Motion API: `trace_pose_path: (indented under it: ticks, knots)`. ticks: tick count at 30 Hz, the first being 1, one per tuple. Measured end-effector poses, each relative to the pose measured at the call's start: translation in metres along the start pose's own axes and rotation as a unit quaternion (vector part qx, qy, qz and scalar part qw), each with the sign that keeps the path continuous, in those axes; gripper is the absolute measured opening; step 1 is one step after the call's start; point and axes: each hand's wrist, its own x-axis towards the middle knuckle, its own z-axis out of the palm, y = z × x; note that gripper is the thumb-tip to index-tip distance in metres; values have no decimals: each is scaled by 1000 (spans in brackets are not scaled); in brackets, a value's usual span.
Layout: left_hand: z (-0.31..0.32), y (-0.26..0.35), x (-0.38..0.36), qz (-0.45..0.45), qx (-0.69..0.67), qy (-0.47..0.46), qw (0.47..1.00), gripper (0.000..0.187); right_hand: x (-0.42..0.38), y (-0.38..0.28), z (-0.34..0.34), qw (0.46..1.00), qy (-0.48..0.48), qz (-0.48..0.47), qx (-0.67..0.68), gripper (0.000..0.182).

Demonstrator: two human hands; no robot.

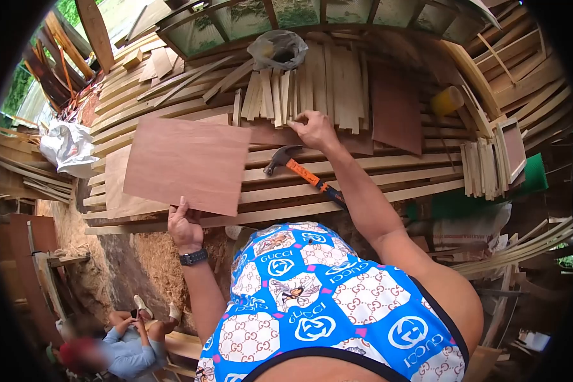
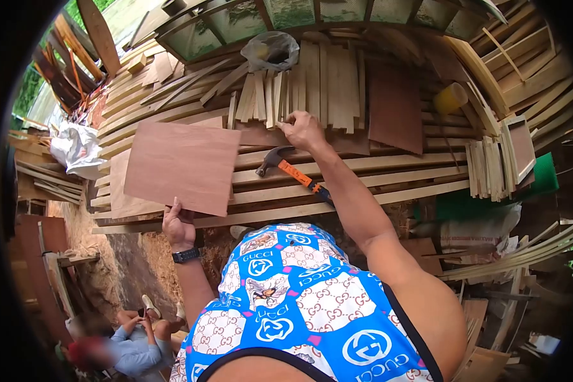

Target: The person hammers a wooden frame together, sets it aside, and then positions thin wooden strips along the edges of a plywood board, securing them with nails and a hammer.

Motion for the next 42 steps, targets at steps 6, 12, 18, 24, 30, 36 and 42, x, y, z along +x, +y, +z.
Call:
trace_pose_path:
  ticks: [6, 12, 18, 24, 30, 36, 42]
  knots:
    - [-53, -7, 37, 14, -65, 104, 992, 19, -11, -9, 23, 945, -192, 212, 156, 35]
    - [-70, -12, 67, 28, 3, 137, 990, 17, -22, -18, 51, 849, -231, 221, 422, 41]
    - [-41, 8, 34, -21, 364, 186, 912, 42, -15, -35, 55, 935, -205, 123, 262, 29]
    - [-59, -11, 0, 12, 346, 130, 929, 32, 19, -33, 75, 987, -104, -97, -77, 41]
    - [-76, -24, -40, 18, 275, 119, 954, 26, 37, -23, 103, 979, -136, -116, -100, 60]
    - [-80, -40, -79, 11, 252, 127, 959, 24, 34, -24, 95, 982, -117, -90, -119, 67]
    - [-99, -45, -95, 27, 237, 149, 960, 24, 45, -2, 15, 990, 95, -95, 36, 52]
